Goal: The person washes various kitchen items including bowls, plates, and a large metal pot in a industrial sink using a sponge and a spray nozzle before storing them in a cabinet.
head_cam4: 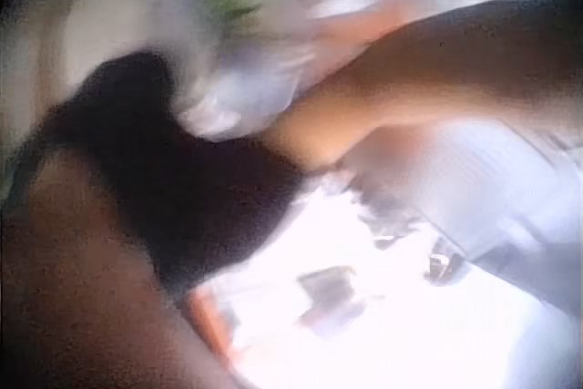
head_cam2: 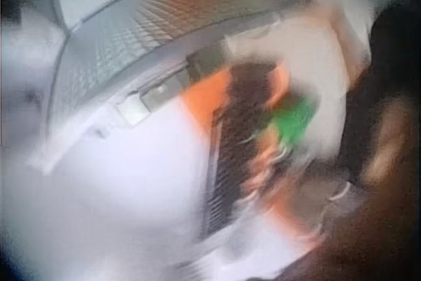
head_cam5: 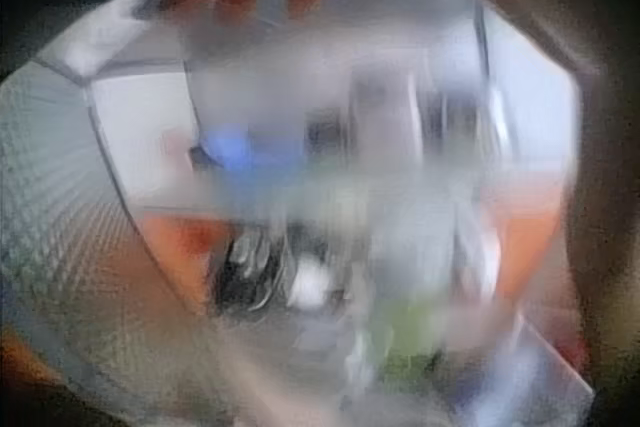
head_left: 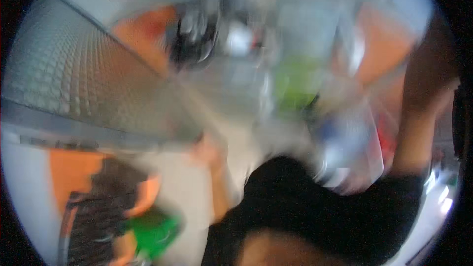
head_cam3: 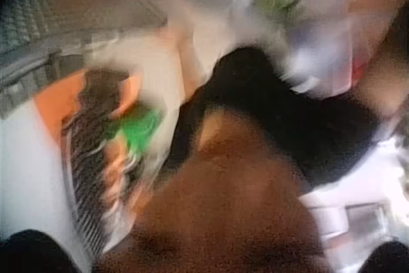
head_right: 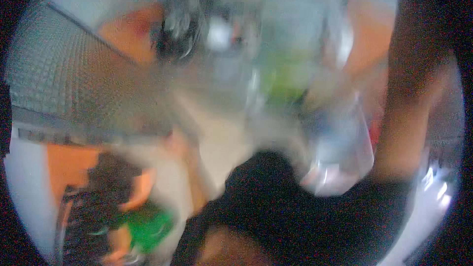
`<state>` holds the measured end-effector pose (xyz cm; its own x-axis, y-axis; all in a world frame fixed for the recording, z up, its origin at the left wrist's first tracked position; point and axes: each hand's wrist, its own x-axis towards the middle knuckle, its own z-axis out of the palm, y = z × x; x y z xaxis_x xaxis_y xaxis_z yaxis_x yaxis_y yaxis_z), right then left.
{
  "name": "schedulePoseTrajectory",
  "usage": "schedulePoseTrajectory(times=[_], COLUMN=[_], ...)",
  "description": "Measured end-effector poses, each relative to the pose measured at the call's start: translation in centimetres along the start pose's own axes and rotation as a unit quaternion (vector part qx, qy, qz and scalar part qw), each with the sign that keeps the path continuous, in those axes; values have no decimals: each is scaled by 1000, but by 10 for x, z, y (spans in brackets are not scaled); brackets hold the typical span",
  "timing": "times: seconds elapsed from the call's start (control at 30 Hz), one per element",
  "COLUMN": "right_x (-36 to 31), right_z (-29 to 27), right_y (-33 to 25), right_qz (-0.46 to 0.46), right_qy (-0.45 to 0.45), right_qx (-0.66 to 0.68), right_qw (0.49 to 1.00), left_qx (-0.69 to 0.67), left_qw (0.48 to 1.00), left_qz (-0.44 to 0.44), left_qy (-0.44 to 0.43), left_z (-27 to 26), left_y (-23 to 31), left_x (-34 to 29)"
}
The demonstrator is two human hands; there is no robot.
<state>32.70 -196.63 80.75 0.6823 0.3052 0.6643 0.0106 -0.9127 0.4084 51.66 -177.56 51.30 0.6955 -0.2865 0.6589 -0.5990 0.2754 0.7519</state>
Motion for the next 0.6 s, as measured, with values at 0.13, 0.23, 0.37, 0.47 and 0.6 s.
schedulePoseTrajectory(times=[0.13, 0.23, 0.37, 0.47, 0.6], right_x=[-25, -46, 0, 25, 29], right_z=[163, 276, 367, 427, 445], right_y=[-36, -64, -121, -124, -97], right_qz=[282, 396, 322, 283, 222], right_qy=[-111, -30, 37, -61, -124], right_qx=[412, 369, 142, 33, 37], right_qw=[859, 840, 935, 957, 966], left_qx=[33, -22, -24, -13, -67], left_qw=[997, 999, 999, 999, 994], left_qz=[29, 4, -28, -37, -68], left_qy=[57, 32, 5, 28, 59], left_z=[-4, -13, -45, -68, -55], left_y=[-16, 25, 6, -14, -7], left_x=[43, 59, 50, 31, 35])
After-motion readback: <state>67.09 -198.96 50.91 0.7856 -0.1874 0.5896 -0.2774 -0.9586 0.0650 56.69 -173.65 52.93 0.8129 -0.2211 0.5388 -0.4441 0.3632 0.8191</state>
